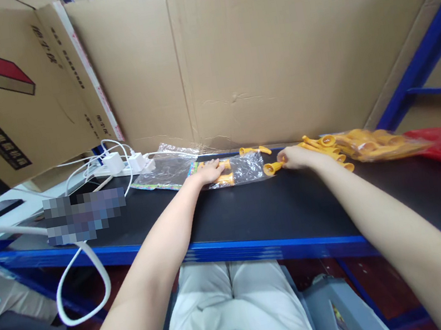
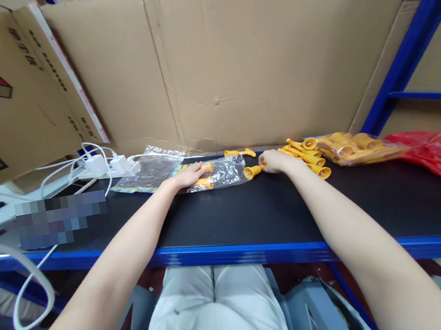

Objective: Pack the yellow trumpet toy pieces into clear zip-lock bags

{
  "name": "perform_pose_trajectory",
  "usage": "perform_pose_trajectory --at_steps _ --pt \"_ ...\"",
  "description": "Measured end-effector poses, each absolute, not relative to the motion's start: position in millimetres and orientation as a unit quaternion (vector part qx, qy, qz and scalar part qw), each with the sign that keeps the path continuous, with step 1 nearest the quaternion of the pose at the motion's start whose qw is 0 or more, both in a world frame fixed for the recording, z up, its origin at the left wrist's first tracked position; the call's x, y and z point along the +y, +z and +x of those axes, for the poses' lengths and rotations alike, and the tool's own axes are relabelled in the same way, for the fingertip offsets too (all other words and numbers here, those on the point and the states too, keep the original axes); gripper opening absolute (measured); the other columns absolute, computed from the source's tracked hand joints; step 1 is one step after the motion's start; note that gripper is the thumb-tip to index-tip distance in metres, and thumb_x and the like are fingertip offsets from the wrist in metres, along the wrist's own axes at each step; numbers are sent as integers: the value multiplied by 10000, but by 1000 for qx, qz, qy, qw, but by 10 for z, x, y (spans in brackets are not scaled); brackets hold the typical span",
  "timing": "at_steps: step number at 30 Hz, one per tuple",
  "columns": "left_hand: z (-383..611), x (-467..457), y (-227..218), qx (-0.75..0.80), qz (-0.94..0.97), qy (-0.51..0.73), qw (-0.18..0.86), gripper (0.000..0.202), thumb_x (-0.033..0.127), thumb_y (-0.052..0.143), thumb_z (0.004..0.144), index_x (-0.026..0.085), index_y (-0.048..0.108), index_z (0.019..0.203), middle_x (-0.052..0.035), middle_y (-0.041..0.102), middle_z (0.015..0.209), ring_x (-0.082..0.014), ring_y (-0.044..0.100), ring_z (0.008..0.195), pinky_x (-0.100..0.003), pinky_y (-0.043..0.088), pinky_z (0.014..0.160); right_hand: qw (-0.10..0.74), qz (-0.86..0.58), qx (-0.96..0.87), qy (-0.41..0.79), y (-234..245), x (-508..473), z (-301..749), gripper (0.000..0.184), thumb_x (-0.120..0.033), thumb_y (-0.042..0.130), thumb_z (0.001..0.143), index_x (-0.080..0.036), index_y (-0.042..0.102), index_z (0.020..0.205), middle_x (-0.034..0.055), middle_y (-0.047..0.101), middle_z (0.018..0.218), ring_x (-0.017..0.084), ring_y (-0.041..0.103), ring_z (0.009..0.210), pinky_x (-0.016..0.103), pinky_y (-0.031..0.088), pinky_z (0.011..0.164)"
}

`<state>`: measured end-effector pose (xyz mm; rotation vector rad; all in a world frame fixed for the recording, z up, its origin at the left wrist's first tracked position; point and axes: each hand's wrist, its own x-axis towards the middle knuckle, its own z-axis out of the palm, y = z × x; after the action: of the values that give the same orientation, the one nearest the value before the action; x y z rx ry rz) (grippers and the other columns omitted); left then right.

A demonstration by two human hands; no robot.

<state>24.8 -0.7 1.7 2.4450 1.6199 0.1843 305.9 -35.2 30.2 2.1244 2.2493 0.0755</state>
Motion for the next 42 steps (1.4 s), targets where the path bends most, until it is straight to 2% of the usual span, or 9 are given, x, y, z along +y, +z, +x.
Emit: perform_pose_trajectory --at_steps 4,7,10,16,19,23,29,36,42 --pt "245 7 6 546 830 58 94 618 484 133 900 174 233 1426 -53 150 1501 -210 108 1387 -402 101 1111 15 682 719 133 384 -375 3070 210 -241 529 732 -178 666 878 108 645 988 265 567 952 383 396 787" --pt "244 33 -15 543 832 66 95 608 475 150 900 183 235 1426 -49 182 1494 -211 124 1385 -404 117 1107 -29 688 707 161 480 -413 3062 235 -244 482 757 -171 653 900 104 654 946 268 560 948 457 342 854" --pt "242 58 -34 540 833 73 100 610 463 162 901 161 234 1426 -66 175 1495 -202 135 1384 -386 119 1107 -50 684 721 102 551 -443 3057 229 -291 517 741 -205 651 905 55 668 894 236 582 873 417 359 843" --pt "242 57 -35 538 831 84 113 593 441 193 904 139 278 1406 -90 182 1496 -209 157 1381 -379 112 1105 -17 609 788 -87 498 -464 2965 163 -282 590 702 -184 660 811 29 668 785 160 588 692 254 403 622" --pt "242 36 -22 533 831 106 120 567 429 229 901 142 335 1378 -99 259 1474 -224 209 1367 -377 155 1093 -18 613 787 -63 429 -472 2844 158 -290 578 726 -187 655 817 25 670 794 157 589 705 252 388 621" --pt "245 7 -12 512 841 136 110 527 441 231 900 164 462 1285 -107 396 1407 -262 328 1309 -409 234 1050 -41 620 783 33 362 -467 2728 189 -332 519 782 -206 645 844 17 675 814 181 586 763 301 364 711" --pt "259 12 -22 480 857 143 119 551 488 217 888 155 541 1184 -116 518 1288 -251 458 1189 -346 324 983 -71 599 793 88 316 -448 2689 214 -349 478 797 -203 634 783 16 672 763 195 583 751 316 335 706" --pt "237 -11 10 471 855 143 163 617 551 190 868 146 524 1192 -110 514 1298 -259 464 1184 -350 340 975 -79 606 789 62 304 -456 2609 196 -351 505 761 -196 625 754 21 669 741 185 587 719 285 341 668" --pt "237 -38 30 478 856 124 156 646 573 168 866 167 503 1239 -84 469 1354 -251 402 1253 -349 286 1024 -96 604 791 36 268 -450 2565 149 -287 525 734 -185 628 768 15 664 741 166 583 708 270 351 663"
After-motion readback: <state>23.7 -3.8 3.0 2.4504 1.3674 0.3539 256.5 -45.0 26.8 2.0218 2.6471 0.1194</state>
